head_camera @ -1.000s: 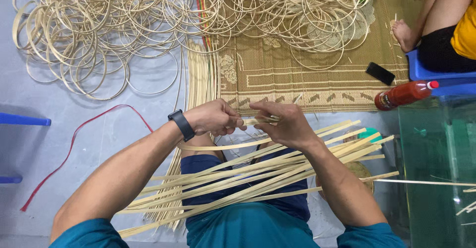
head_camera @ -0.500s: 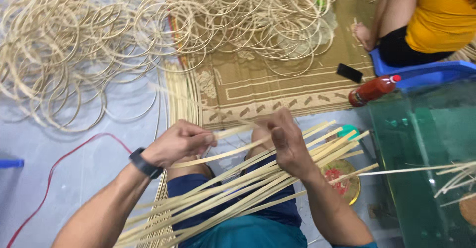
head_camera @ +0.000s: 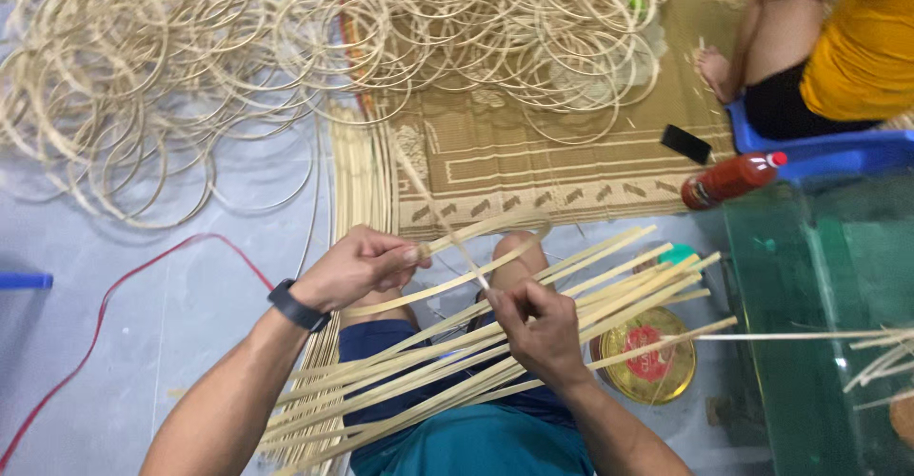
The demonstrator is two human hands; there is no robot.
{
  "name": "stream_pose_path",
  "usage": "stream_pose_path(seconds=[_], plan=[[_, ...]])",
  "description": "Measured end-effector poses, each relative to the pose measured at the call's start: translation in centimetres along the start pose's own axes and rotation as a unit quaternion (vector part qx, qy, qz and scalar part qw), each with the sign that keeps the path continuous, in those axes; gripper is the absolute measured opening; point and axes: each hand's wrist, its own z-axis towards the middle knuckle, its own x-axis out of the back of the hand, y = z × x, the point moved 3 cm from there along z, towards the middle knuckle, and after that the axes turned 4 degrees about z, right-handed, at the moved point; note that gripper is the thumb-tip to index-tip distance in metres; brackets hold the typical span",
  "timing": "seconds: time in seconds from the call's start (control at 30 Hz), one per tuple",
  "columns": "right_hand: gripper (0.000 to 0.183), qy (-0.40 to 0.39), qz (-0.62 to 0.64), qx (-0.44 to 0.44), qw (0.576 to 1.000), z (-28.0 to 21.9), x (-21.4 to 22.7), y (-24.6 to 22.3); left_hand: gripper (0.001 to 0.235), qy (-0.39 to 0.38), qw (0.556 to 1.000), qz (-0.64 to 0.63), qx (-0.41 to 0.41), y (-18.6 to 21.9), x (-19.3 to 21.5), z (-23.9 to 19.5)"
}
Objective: The person sits on the floor and bends long, thin bamboo strips into circular rings by hand. They repeatedly pick up a strip, curve it into a loop, and tuck the end to secure the shape, placing the finished rings onto a growing pile on the floor.
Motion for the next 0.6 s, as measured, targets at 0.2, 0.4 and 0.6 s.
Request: stream_pose_path(seconds=[0.2, 0.4, 0.6], plan=[[0.024, -0.094, -0.022, 0.069, 0.993, -2.4, 2.6, -0.6, 0.028, 0.005, 0.997, -0.006, -0.074, 0.4, -1.2, 0.8], [0.022, -0.185, 0.111, -0.17, 0.961, -5.4, 5.3, 2.4, 0.025, 0.057, 0.997, 0.021, -0.052, 0.3, -2.7, 1.3], [0.018, -0.225, 0.284, -0.037, 0.931, -7.7, 9.1, -1.7, 0.026, 0.057, 0.996, 0.046, -0.04, 0.6, -2.6, 1.2]])
